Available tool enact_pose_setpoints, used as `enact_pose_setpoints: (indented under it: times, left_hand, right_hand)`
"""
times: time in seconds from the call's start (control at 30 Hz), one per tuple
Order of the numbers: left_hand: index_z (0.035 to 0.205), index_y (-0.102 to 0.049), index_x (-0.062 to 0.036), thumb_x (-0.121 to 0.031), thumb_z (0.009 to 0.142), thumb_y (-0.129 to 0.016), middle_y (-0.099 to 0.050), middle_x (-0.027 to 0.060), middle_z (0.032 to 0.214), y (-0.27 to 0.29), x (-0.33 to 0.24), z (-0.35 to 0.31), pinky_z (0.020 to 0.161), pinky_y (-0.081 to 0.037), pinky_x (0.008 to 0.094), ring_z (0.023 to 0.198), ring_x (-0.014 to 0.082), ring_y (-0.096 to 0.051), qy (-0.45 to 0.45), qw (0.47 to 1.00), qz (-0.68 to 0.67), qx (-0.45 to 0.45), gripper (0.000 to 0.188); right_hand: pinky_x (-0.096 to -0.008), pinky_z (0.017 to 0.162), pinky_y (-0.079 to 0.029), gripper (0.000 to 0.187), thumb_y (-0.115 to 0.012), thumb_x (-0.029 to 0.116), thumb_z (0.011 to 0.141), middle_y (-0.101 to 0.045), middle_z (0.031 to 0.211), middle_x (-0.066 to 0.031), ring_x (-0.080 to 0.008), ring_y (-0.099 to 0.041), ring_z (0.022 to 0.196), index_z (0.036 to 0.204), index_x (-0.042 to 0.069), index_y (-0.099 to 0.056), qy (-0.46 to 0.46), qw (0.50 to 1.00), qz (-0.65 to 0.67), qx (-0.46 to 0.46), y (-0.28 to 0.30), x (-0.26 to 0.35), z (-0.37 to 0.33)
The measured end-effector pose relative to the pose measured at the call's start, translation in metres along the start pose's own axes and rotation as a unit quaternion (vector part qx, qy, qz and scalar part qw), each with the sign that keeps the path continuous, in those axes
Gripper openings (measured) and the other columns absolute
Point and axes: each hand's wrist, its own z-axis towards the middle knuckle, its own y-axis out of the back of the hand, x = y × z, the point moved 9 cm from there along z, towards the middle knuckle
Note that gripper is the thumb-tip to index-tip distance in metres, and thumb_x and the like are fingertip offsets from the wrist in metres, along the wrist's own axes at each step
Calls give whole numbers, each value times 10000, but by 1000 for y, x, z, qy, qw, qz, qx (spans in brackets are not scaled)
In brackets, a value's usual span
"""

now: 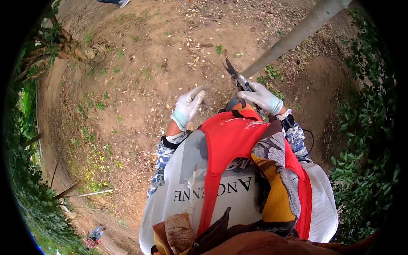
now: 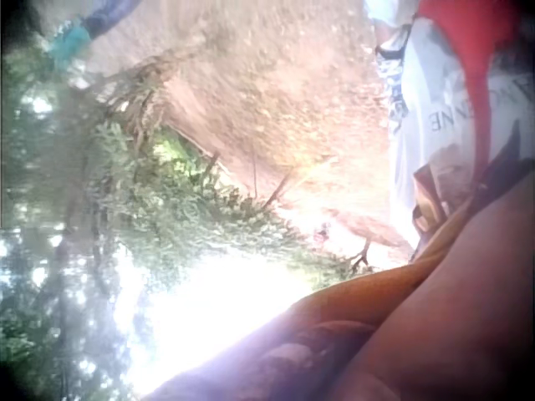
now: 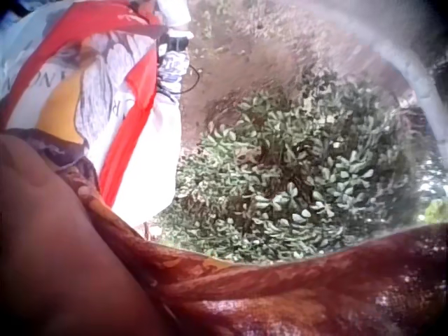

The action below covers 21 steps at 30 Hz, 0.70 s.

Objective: The person uses pruning shears to trim branches and leaves from a dense green bush. They repeatedly reach into the foliage, cut small stems, and drop the clippings to the ground while moving along the row of plants.

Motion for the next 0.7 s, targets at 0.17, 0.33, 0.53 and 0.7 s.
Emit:
enact_pose_setpoints:
  times: [0.17,0.33,0.53,0.7]
  left_hand:
    - [1331,-633,-28,-325,1064,-531,-700,32,895,37,5,64,738,-514,263,803,107,-652,50,998,40,25,412]
    - [1323,-629,-15,-348,1067,-518,-704,48,913,116,28,173,772,-524,284,809,122,-667,20,992,121,-4,435]
    - [1294,-641,-25,-365,1066,-515,-719,63,849,169,-53,270,733,-494,272,796,114,-655,25,992,124,17,428]
    - [1266,-670,-80,-306,1049,-510,-746,96,914,190,-113,346,763,-532,306,819,165,-709,69,966,237,81,352]
  right_hand:
    - [-280,750,-491,321,-641,261,986,-612,905,-18,-89,-550,823,1130,-21,-582,6,997,75,-16,30,8,70]
    - [-260,658,-469,374,-661,258,960,-564,862,24,-70,-525,754,1245,29,-583,-22,997,61,-29,77,2,170]
    - [-260,673,-488,258,-645,193,969,-554,874,18,-66,-549,743,1151,32,-560,-84,990,106,-50,134,14,259]
    - [-243,601,-479,278,-657,204,944,-540,832,32,-51,-529,687,1170,67,-571,-132,985,95,-66,185,49,321]
